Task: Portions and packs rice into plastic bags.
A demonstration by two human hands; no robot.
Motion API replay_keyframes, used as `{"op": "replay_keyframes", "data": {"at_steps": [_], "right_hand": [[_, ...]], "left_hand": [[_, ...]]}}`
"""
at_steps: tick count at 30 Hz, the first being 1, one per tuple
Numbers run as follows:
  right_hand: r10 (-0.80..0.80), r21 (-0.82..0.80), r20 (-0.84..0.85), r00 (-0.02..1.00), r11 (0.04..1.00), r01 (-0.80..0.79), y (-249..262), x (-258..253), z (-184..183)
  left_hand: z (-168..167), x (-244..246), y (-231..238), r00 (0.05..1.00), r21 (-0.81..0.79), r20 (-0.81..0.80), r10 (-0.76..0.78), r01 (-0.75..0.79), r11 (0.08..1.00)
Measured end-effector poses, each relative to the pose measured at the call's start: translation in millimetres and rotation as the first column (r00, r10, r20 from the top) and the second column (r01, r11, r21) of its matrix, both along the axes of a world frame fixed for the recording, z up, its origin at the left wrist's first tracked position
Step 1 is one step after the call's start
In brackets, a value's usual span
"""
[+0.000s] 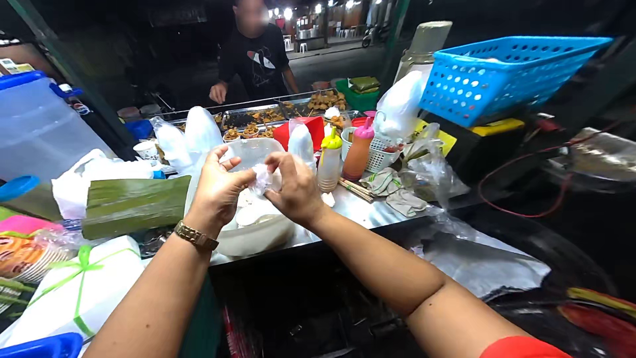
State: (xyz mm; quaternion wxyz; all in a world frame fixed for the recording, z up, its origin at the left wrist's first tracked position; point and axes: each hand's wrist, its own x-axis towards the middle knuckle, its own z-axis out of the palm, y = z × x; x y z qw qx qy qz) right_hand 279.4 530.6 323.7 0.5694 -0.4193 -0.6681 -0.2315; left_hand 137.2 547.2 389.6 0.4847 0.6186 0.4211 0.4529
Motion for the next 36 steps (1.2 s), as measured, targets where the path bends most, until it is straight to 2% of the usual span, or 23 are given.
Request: {"op": "replay_keyframes", "data": {"at_steps": [2, 4, 6, 8, 10, 11, 13, 15, 17, 18, 20, 22, 24, 26, 28, 29, 31, 32, 34, 36], "right_hand": [[-0.053, -0.180, -0.048, 0.997, 0.983, 0.043, -2, 6, 1], [0.024, -0.413, -0.125, 0.992, 0.908, -0.074, -2, 12, -3], [0.150, -0.594, -0.240, 0.959, 0.758, -0.268, -6, 21, -9], [0.246, -0.695, -0.355, 0.902, 0.576, -0.431, -15, 31, -10], [0.262, -0.746, -0.397, 0.879, 0.465, -0.476, -28, 49, -5], [0.250, -0.735, -0.430, 0.868, 0.461, -0.497, -33, 60, -3], [0.206, -0.639, -0.543, 0.814, 0.528, -0.559, -42, 84, 3], [0.108, -0.531, -0.683, 0.722, 0.606, -0.593, -40, 111, 12], [-0.061, -0.482, -0.797, 0.601, 0.664, -0.571, -29, 139, 25], [-0.143, -0.481, -0.828, 0.542, 0.677, -0.557, -22, 152, 31], [-0.270, -0.470, -0.873, 0.405, 0.686, -0.555, -3, 179, 40], [-0.346, -0.497, -0.866, 0.361, 0.677, -0.542, 21, 202, 49], [-0.349, -0.510, -0.854, 0.385, 0.710, -0.486, 52, 221, 57], [-0.254, -0.423, -0.889, 0.382, 0.775, -0.470, 81, 237, 71], [-0.129, -0.293, -0.928, 0.348, 0.831, -0.474, 98, 244, 91], [-0.117, -0.284, -0.923, 0.366, 0.850, -0.443, 103, 244, 99], [-0.149, -0.356, -0.873, 0.465, 0.846, -0.397, 108, 236, 109], [-0.165, -0.412, -0.831, 0.531, 0.824, -0.389, 109, 230, 110], [-0.174, -0.548, -0.702, 0.691, 0.751, -0.368, 108, 209, 106], [-0.143, -0.715, -0.466, 0.873, 0.642, -0.277, 102, 181, 97]], "left_hand": [[-6, 3, -3, 0.999, 0.095, 0.001, -0.032, 0.032, 0.995], [-9, 6, -8, 0.997, 0.233, 0.014, -0.072, 0.067, 0.970], [-9, 9, -12, 0.982, 0.377, 0.057, -0.180, 0.146, 0.915], [-10, 11, -12, 0.965, 0.470, 0.055, -0.255, 0.200, 0.860], [-12, 9, -3, 0.968, 0.569, -0.079, -0.237, 0.239, 0.787], [-12, 6, 2, 0.967, 0.628, -0.187, -0.171, 0.252, 0.736], [-10, 0, 12, 0.932, 0.695, -0.363, 0.015, 0.260, 0.670], [-13, -4, 18, 0.893, 0.712, -0.424, 0.149, 0.228, 0.664], [-23, -5, 26, 0.848, 0.715, -0.464, 0.255, 0.188, 0.673], [-27, -6, 30, 0.820, 0.664, -0.522, 0.235, 0.217, 0.715], [-29, -8, 37, 0.706, 0.482, -0.693, 0.145, 0.305, 0.821], [-32, -8, 43, 0.611, 0.396, -0.781, 0.133, 0.319, 0.861], [-37, -10, 48, 0.553, 0.384, -0.818, 0.161, 0.316, 0.868], [-38, -11, 49, 0.512, 0.310, -0.854, 0.091, 0.361, 0.880], [-36, -9, 46, 0.416, 0.095, -0.906, -0.081, 0.385, 0.918], [-36, -7, 43, 0.362, 0.001, -0.921, -0.144, 0.373, 0.928], [-34, -2, 36, 0.232, -0.103, -0.954, -0.188, 0.338, 0.936], [-33, 0, 34, 0.196, -0.086, -0.968, -0.156, 0.327, 0.941], [-34, -1, 33, 0.230, 0.075, -0.973, -0.004, 0.333, 0.940], [-34, -4, 35, 0.292, 0.214, -0.951, 0.106, 0.369, 0.905]]}}
